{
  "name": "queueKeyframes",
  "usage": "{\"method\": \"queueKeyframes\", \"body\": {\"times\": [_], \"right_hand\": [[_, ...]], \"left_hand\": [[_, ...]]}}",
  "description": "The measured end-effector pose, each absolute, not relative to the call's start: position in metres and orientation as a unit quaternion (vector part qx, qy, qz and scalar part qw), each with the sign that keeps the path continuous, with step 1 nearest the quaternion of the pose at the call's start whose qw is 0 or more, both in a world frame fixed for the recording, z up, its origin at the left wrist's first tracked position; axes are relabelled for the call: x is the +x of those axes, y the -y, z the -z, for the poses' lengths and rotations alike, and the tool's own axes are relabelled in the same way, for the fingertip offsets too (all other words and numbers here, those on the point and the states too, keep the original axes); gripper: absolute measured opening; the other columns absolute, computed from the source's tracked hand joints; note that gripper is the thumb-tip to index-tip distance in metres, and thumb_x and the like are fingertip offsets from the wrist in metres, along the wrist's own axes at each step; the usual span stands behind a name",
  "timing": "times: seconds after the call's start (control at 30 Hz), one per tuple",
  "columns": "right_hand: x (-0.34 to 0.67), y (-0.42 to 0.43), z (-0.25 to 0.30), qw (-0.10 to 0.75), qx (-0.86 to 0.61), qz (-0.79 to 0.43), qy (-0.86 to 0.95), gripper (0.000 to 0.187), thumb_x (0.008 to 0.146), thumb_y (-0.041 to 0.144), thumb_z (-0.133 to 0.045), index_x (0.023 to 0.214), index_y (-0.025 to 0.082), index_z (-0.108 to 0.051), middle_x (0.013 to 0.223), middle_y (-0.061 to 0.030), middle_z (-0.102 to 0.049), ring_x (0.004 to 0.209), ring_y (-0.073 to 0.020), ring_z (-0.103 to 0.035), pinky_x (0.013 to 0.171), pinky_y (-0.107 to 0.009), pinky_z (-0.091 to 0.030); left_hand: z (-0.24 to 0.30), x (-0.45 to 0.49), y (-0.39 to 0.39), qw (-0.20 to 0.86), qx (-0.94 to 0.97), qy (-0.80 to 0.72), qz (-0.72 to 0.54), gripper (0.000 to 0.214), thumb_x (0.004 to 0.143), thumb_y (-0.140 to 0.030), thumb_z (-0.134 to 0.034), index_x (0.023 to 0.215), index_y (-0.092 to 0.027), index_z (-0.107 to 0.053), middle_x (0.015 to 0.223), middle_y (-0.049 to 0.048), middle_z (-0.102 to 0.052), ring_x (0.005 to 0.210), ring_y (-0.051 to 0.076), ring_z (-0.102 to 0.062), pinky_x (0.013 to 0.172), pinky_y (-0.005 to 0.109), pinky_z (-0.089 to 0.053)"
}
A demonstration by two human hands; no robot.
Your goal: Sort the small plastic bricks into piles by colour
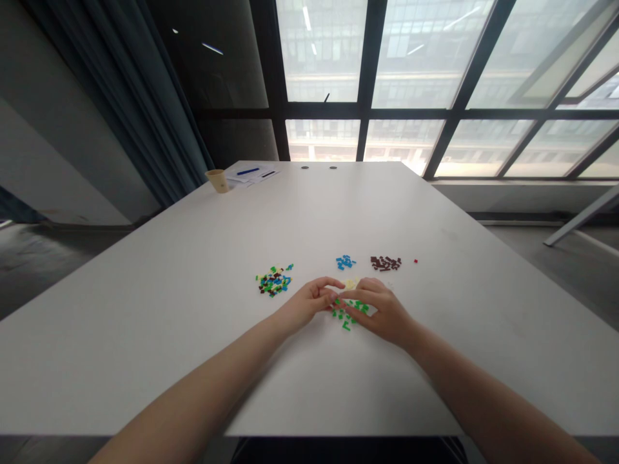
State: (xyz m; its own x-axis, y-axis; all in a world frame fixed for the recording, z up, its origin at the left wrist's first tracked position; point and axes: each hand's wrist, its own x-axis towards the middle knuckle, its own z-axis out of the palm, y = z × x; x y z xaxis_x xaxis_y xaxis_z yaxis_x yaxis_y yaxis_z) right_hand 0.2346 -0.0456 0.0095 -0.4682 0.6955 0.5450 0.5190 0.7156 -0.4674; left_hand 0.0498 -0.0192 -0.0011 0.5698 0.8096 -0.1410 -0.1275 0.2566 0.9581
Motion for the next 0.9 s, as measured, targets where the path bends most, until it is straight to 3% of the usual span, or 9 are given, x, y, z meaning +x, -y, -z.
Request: {"method": "queueKeyframes", "body": {"times": [0.33,0.53,0.63,0.9], "right_hand": [[0.228,0.049,-0.01,0.356,-0.382,-0.113,0.845,0.014,0.078,0.02,-0.051,0.085,0.02,-0.063,0.069,-0.0018,-0.055,0.068,-0.0125,-0.05,0.067,-0.026,-0.036],[0.239,0.037,-0.003,0.345,-0.443,-0.107,0.821,0.015,0.078,0.022,-0.051,0.083,0.021,-0.065,0.068,-0.0019,-0.055,0.066,-0.0127,-0.05,0.065,-0.026,-0.036],[0.248,0.029,0.004,0.305,-0.498,-0.116,0.803,0.015,0.077,0.023,-0.051,0.079,0.021,-0.066,0.066,-0.0011,-0.053,0.062,-0.0117,-0.049,0.062,-0.024,-0.036],[0.249,0.03,0.012,0.2,-0.55,-0.131,0.801,0.02,0.079,0.023,-0.048,0.078,0.024,-0.068,0.068,-0.0004,-0.054,0.059,-0.0101,-0.049,0.06,-0.023,-0.033]], "left_hand": [[0.003,0.052,0.019,0.718,0.519,-0.335,-0.321,0.04,0.061,-0.034,-0.07,0.093,-0.015,-0.056,0.062,0.0007,-0.063,0.06,0.012,-0.055,0.063,0.024,-0.037],[0.003,0.052,0.018,0.689,0.536,-0.354,-0.337,0.035,0.068,-0.038,-0.063,0.096,-0.017,-0.055,0.086,0.0063,-0.065,0.073,0.013,-0.058,0.066,0.025,-0.041],[0.003,0.049,0.015,0.66,0.535,-0.397,-0.347,0.033,0.072,-0.041,-0.058,0.094,-0.017,-0.056,0.094,0.0083,-0.065,0.076,0.013,-0.058,0.068,0.025,-0.042],[0.004,0.047,0.013,0.651,0.522,-0.418,-0.359,0.032,0.07,-0.042,-0.059,0.091,-0.017,-0.057,0.09,0.0071,-0.064,0.072,0.011,-0.057,0.066,0.023,-0.042]]}}
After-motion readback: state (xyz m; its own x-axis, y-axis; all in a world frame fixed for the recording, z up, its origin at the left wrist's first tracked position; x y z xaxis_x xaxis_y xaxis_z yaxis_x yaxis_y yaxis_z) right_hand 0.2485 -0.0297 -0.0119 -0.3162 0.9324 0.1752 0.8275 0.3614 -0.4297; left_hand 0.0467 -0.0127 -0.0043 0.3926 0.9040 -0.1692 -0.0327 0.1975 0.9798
